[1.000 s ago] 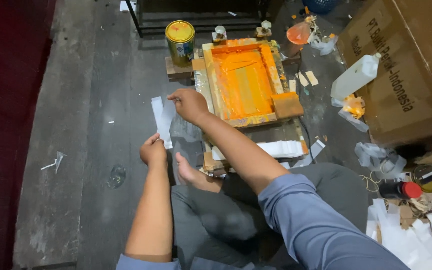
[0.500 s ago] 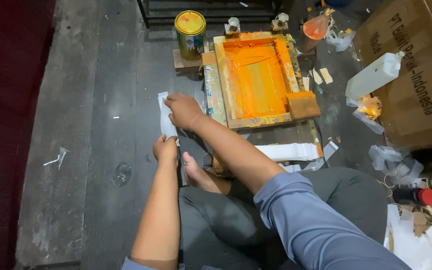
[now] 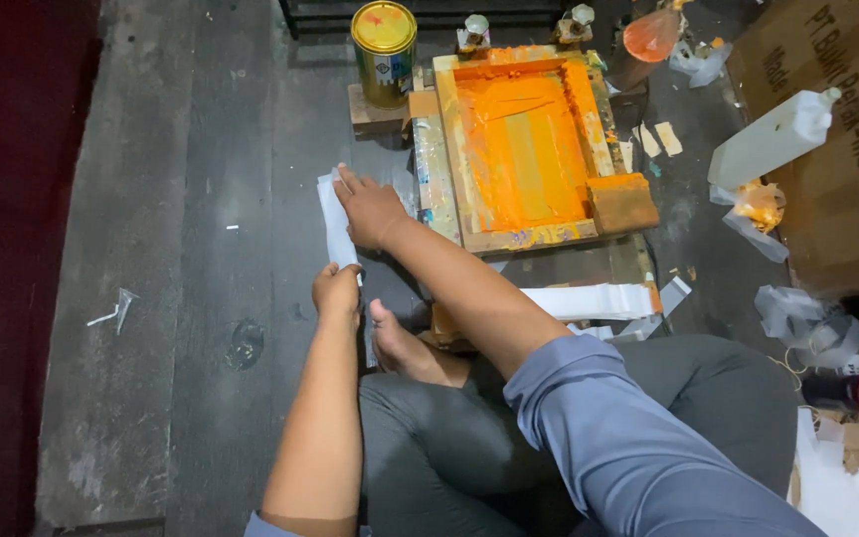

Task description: The person sits on the floor and repeatedly applies orange ink to a screen printing frame using a squeegee. They then place a white strip under the frame, pull the squeegee across the screen to transfer ink, and remove the strip. This process is repeated multiple times.

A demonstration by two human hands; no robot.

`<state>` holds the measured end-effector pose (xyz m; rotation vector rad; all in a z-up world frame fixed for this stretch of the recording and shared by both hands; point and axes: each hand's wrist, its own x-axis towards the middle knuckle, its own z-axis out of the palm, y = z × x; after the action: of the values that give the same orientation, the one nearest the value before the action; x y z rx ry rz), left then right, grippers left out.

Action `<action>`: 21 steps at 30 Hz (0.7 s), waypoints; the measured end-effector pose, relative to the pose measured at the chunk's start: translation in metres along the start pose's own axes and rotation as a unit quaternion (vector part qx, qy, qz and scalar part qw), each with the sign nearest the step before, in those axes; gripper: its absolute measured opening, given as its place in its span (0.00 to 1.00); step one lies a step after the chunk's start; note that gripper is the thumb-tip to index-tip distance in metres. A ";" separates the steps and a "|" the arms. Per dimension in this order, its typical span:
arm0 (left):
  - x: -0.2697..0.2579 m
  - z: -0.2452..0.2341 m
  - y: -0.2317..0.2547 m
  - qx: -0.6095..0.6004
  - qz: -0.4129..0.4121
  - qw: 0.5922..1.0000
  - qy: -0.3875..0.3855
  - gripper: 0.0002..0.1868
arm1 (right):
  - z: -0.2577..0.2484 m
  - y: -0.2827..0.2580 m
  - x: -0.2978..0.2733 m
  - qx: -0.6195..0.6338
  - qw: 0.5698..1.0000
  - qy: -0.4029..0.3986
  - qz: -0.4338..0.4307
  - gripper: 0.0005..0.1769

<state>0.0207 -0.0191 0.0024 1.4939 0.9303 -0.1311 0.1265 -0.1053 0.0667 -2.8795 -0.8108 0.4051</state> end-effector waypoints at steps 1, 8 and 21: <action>0.000 0.000 0.000 0.000 -0.002 1.000 0.001 0.36 | 0.004 0.001 0.002 0.001 1.000 -0.002 -0.001 0.43; 0.018 0.008 -0.019 0.024 0.007 1.000 -0.010 0.36 | 0.057 0.016 0.026 0.011 0.998 -0.063 -0.024 0.45; -0.019 -0.006 0.012 0.110 0.048 0.993 0.007 0.37 | 0.026 0.014 0.005 0.064 0.996 -0.043 -0.032 0.39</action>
<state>0.0127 -0.0208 0.0245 1.7426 0.8752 -0.1577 0.1299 -0.1131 0.0386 -2.7262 -0.8542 0.5555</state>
